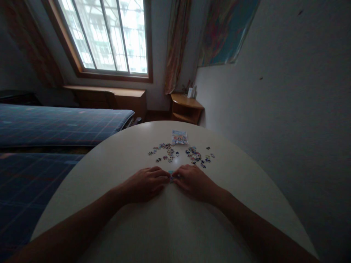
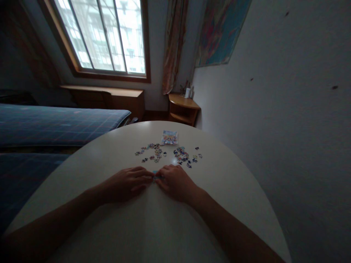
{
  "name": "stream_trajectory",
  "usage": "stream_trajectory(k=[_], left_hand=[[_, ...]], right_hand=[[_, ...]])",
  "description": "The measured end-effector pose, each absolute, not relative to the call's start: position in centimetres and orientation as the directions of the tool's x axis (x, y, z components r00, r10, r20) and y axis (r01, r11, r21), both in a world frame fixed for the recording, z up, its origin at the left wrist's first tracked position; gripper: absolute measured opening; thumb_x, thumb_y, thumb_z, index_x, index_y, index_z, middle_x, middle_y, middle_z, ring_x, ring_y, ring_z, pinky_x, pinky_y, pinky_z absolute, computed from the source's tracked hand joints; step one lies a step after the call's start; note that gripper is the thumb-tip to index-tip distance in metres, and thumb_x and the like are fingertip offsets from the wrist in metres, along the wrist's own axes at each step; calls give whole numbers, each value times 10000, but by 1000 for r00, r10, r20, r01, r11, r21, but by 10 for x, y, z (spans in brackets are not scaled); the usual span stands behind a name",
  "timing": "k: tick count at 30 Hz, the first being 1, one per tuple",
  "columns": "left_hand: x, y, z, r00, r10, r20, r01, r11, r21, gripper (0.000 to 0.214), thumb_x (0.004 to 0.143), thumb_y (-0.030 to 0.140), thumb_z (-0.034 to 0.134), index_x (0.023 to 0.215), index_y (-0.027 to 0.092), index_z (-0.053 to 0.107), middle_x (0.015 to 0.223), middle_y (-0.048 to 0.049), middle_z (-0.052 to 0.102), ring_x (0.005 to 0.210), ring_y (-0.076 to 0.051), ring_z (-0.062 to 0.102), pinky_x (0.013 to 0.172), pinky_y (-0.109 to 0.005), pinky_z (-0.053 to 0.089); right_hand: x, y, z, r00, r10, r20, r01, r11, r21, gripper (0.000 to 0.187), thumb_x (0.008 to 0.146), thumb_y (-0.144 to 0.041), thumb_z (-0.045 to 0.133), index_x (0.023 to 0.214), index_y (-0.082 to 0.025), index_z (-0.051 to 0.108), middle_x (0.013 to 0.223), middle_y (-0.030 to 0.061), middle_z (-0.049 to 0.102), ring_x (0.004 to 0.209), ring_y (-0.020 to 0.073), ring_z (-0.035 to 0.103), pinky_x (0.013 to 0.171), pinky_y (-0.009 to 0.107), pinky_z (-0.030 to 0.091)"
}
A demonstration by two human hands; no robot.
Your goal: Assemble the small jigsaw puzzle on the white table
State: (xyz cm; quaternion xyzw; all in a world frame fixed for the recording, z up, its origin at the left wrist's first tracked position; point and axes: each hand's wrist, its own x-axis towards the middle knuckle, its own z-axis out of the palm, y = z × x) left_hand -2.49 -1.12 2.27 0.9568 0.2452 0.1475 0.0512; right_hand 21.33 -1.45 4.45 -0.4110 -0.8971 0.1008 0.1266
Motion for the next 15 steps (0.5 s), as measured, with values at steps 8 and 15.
stream_trajectory(k=[8,15], left_hand=[[-27,-10,21,832,470,295,431,-882,187,319,928,160,544,1238,224,590,1265,-71,646,1131,-209,595,964,-371,517],[-27,-10,21,833,479,277,451,-878,160,324,934,173,554,1254,217,579,1294,-71,635,1151,-234,588,972,-404,515]], right_hand=[[186,41,49,-464,879,106,861,476,-179,257,904,-248,596,1127,-201,714,1044,86,720,983,212,654,880,306,449],[184,44,50,-444,893,75,886,450,-113,218,899,-289,607,1063,-255,746,1061,85,700,990,223,644,891,323,452]])
